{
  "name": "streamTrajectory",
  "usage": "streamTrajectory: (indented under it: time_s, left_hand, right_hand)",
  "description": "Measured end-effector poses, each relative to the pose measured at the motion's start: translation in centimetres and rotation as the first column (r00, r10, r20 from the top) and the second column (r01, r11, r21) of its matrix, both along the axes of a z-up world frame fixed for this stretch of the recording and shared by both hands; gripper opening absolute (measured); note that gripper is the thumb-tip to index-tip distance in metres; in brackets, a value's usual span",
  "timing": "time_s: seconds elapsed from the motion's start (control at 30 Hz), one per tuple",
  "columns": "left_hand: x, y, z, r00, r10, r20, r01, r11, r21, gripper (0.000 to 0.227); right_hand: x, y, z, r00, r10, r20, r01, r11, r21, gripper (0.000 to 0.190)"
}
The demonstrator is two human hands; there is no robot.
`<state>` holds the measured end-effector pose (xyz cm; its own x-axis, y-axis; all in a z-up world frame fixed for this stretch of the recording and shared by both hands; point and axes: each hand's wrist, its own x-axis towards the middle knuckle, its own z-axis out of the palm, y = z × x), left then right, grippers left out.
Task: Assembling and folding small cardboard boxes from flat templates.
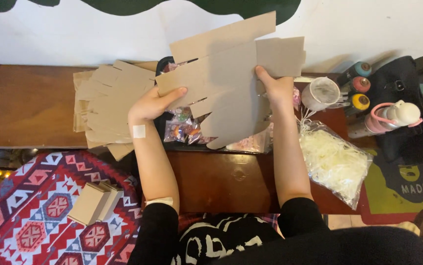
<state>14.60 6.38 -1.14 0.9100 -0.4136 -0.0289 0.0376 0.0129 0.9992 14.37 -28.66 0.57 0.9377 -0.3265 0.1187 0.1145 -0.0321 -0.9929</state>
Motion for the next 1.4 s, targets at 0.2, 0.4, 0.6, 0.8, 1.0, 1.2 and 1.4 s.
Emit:
streamTrajectory:
  time_s: [0.2, 0.4, 0.6, 0.8, 1.0, 1.2, 1.4]
  left_hand:
    - [-0.9, 0.7, 1.7, 0.987, -0.129, -0.1, 0.107, 0.975, -0.196, 0.041]
    - [-1.6, 0.7, 2.3, 0.99, -0.135, -0.047, 0.128, 0.985, -0.118, 0.035]
    - [-1.5, 0.7, 2.0, 0.985, -0.17, 0.018, 0.171, 0.979, -0.106, 0.033]
    - [-1.5, 0.9, 1.7, 0.992, -0.123, -0.016, 0.122, 0.991, -0.053, 0.034]
    - [-1.9, 2.2, 0.9, 0.983, 0.081, -0.165, -0.11, 0.979, -0.174, 0.033]
    - [-1.4, 4.2, 0.0, 0.986, 0.079, -0.149, -0.129, 0.924, -0.361, 0.033]
    - [-1.0, 4.3, 0.5, 0.955, 0.108, -0.275, -0.194, 0.931, -0.309, 0.03]
  right_hand:
    - [-0.3, 0.9, 0.2, 0.998, -0.037, 0.046, 0.04, 0.997, -0.064, 0.043]
    - [-0.1, 1.2, -0.3, 0.992, -0.06, 0.109, 0.07, 0.994, -0.084, 0.041]
    - [-0.4, 2.0, 0.1, 0.99, -0.098, 0.101, 0.114, 0.979, -0.168, 0.036]
    - [-0.3, 1.7, 0.3, 0.997, -0.047, 0.065, 0.054, 0.993, -0.108, 0.036]
    - [-0.6, -2.5, -0.3, 0.938, 0.345, -0.019, -0.328, 0.906, 0.267, 0.046]
    - [0.7, -8.8, -8.8, 0.733, 0.644, 0.219, -0.668, 0.62, 0.411, 0.045]
    - [-0.2, -4.2, -4.3, 0.638, 0.629, 0.444, -0.758, 0.414, 0.504, 0.061]
